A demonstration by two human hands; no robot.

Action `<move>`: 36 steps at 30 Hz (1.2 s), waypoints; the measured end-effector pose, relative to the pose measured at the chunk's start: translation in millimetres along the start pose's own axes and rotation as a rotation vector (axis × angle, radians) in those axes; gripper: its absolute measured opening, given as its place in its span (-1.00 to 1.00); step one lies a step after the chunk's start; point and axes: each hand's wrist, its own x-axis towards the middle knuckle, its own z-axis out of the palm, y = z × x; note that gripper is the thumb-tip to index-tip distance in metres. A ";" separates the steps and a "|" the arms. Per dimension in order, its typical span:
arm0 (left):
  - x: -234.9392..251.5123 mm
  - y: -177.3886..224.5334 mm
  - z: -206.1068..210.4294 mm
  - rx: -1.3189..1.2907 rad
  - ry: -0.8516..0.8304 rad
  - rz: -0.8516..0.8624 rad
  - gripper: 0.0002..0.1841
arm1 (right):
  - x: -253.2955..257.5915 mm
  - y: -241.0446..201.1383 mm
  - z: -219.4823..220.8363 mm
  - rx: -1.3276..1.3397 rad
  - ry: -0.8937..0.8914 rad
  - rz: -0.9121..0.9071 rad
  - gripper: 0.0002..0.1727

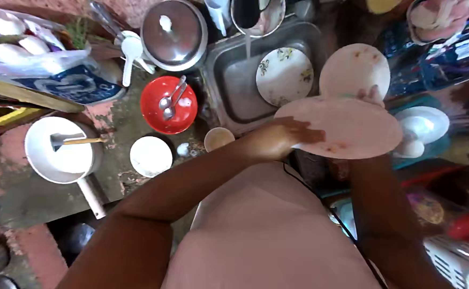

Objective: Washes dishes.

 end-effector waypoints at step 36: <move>83.5 -192.9 101.4 -0.557 0.469 -1.753 -0.27 | -3.0 -18.0 -46.0 -0.313 0.056 -0.100 -0.48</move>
